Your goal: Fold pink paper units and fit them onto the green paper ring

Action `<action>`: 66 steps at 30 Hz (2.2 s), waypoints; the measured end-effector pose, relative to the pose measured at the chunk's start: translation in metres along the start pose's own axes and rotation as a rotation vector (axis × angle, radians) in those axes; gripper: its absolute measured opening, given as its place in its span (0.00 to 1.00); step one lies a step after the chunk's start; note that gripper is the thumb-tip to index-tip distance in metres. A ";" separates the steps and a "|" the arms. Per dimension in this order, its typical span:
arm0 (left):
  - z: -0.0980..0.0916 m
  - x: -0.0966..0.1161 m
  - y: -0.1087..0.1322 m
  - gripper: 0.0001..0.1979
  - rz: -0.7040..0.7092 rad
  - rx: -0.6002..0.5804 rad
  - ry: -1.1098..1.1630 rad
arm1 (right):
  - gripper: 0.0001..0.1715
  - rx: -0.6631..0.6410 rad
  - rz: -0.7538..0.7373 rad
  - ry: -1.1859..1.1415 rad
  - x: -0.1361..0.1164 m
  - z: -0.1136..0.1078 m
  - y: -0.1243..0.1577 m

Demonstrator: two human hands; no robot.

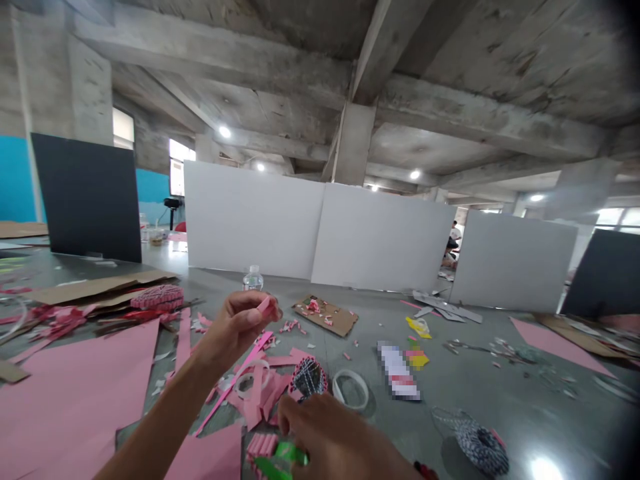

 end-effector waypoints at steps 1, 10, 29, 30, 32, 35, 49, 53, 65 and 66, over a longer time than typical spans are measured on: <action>0.001 0.000 0.000 0.11 -0.004 -0.008 -0.002 | 0.19 0.045 -0.006 -0.079 0.003 -0.007 0.003; 0.019 0.004 -0.007 0.06 -0.056 -0.133 -0.052 | 0.15 0.372 -0.046 -0.564 0.027 -0.069 0.029; 0.050 -0.020 -0.003 0.07 -0.498 -0.246 0.045 | 0.21 0.534 -0.129 -0.803 0.039 -0.088 0.051; 0.050 -0.019 -0.003 0.07 -0.506 -0.243 0.054 | 0.20 0.564 -0.132 -0.796 0.040 -0.089 0.053; 0.049 -0.018 -0.001 0.06 -0.516 -0.236 0.061 | 0.14 0.611 -0.139 -0.770 0.040 -0.092 0.056; 0.046 -0.017 0.000 0.06 -0.522 -0.209 0.075 | 0.08 0.674 -0.147 -0.729 0.040 -0.095 0.062; 0.058 -0.021 0.000 0.06 -0.546 -0.148 0.178 | 0.09 0.833 -0.104 -0.711 0.042 -0.101 0.070; 0.054 -0.019 -0.001 0.05 -0.543 -0.131 0.166 | 0.07 0.841 -0.086 -0.716 0.043 -0.102 0.070; 0.054 -0.029 0.003 0.08 -0.570 -0.160 0.163 | 0.08 0.880 -0.051 -0.723 0.044 -0.103 0.073; 0.054 -0.030 0.003 0.08 -0.574 -0.163 0.156 | 0.07 0.885 -0.054 -0.721 0.045 -0.103 0.073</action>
Point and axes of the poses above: each hand's wrist, its own y-axis away from the middle knuckle, its own z-axis out of the palm, x = y × z, the point moved 9 cm from there along -y, towards the middle knuckle, and after that the axes turned 15 degrees about -x, right-handed, at the moved point
